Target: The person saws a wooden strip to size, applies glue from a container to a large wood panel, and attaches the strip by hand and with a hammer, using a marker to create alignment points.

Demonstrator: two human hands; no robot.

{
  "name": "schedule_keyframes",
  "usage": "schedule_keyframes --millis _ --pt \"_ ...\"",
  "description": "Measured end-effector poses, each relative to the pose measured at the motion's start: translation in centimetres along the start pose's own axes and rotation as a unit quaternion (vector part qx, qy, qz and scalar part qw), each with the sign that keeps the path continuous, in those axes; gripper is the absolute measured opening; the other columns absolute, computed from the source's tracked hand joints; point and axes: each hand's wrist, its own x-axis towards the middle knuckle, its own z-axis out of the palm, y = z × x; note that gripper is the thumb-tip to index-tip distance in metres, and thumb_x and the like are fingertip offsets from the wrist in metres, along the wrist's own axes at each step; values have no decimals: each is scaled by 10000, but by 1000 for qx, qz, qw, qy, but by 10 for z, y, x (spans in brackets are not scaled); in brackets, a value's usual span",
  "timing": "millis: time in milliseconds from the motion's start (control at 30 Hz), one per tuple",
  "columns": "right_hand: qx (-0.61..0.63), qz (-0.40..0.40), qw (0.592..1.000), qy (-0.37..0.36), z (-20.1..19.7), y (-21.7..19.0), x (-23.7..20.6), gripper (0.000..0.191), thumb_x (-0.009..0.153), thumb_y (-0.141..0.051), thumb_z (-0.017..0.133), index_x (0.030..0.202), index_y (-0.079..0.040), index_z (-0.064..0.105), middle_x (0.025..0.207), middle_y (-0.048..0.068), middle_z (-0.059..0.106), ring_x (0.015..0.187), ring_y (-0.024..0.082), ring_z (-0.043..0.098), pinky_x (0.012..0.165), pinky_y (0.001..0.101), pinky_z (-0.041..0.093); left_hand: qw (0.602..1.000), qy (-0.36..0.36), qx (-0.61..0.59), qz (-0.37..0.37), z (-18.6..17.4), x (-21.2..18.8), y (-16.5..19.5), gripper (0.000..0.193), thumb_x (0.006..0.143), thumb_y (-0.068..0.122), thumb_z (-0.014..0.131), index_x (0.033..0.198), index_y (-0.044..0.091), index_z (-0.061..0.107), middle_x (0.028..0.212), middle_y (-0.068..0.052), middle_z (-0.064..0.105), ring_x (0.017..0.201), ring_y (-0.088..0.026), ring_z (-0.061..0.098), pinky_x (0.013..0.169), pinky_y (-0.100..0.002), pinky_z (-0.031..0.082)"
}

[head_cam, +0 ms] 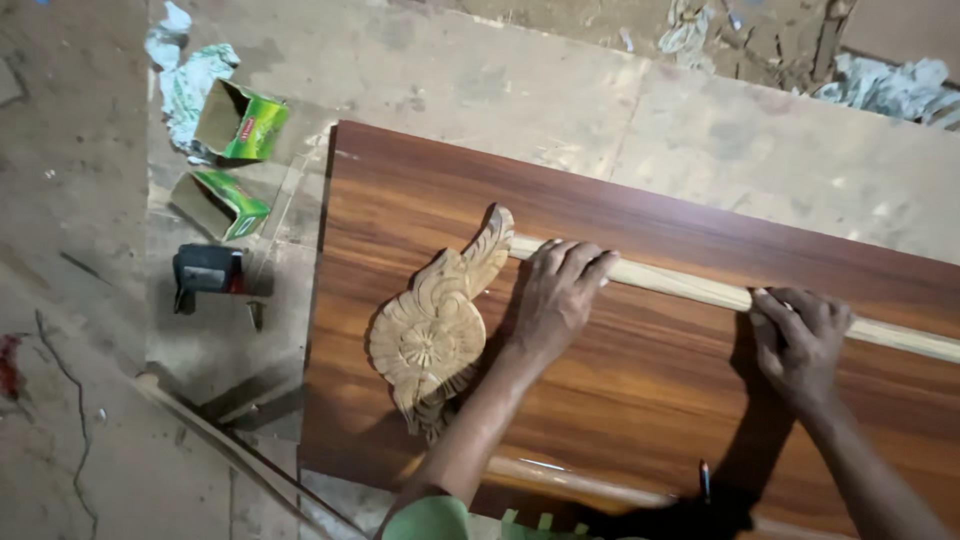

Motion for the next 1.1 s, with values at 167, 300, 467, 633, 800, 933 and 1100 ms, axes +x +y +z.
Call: schedule_keyframes --millis 167,300,467,633,800,933,1100 --pt "-15 6 1000 -16 -2 4 -4 345 944 -96 815 1266 -131 695 1250 73 634 1145 278 522 1030 439 350 999 -18 -41 -8 3 3 9 362 981 208 719 1337 145 688 1294 -44 617 1235 -244 530 1152 -464 447" --pt "-16 15 999 -30 1 14 -16 360 945 -74 800 1283 -142 693 1237 73 627 1160 267 513 1038 425 345 998 -22 -50 -19 5 -2 12 384 976 233 739 1346 150 678 1303 -38 609 1238 -241 526 1143 -475 446" --pt "-31 2 999 -30 3 21 -22 372 925 -61 804 1269 -130 680 1204 67 633 1206 284 529 1093 458 344 998 -42 -45 -19 14 -7 8 413 977 194 732 1384 177 663 1345 -29 610 1262 -242 522 1174 -473 444" --pt "-39 -2 998 -38 2 22 -22 367 969 -66 818 1299 -134 672 1207 57 633 1157 258 512 1061 444 344 998 -55 -21 -12 22 -12 6 451 965 148 733 1405 209 658 1370 -21 604 1271 -236 517 1193 -473 439" --pt "-37 1 999 -32 4 24 -24 363 952 -41 803 1280 -143 686 1189 51 626 1184 254 525 1035 439 344 998 -45 -33 -19 18 -11 7 425 970 169 745 1384 206 663 1362 -3 609 1263 -224 508 1193 -470 429" --pt "-28 1 999 -19 3 19 -19 355 964 -19 814 1274 -142 693 1202 48 631 1137 262 512 1017 422 350 998 -34 -48 -22 10 -4 12 373 979 175 731 1349 176 681 1312 -3 608 1263 -224 503 1199 -477 418" --pt "-28 2 1000 -15 -5 6 -7 337 956 -23 797 1254 -147 697 1207 41 647 1190 276 534 1006 432 351 998 -18 -50 -12 1 -1 13 363 972 239 735 1320 148 685 1284 -27 605 1249 -231 498 1155 -484 416"
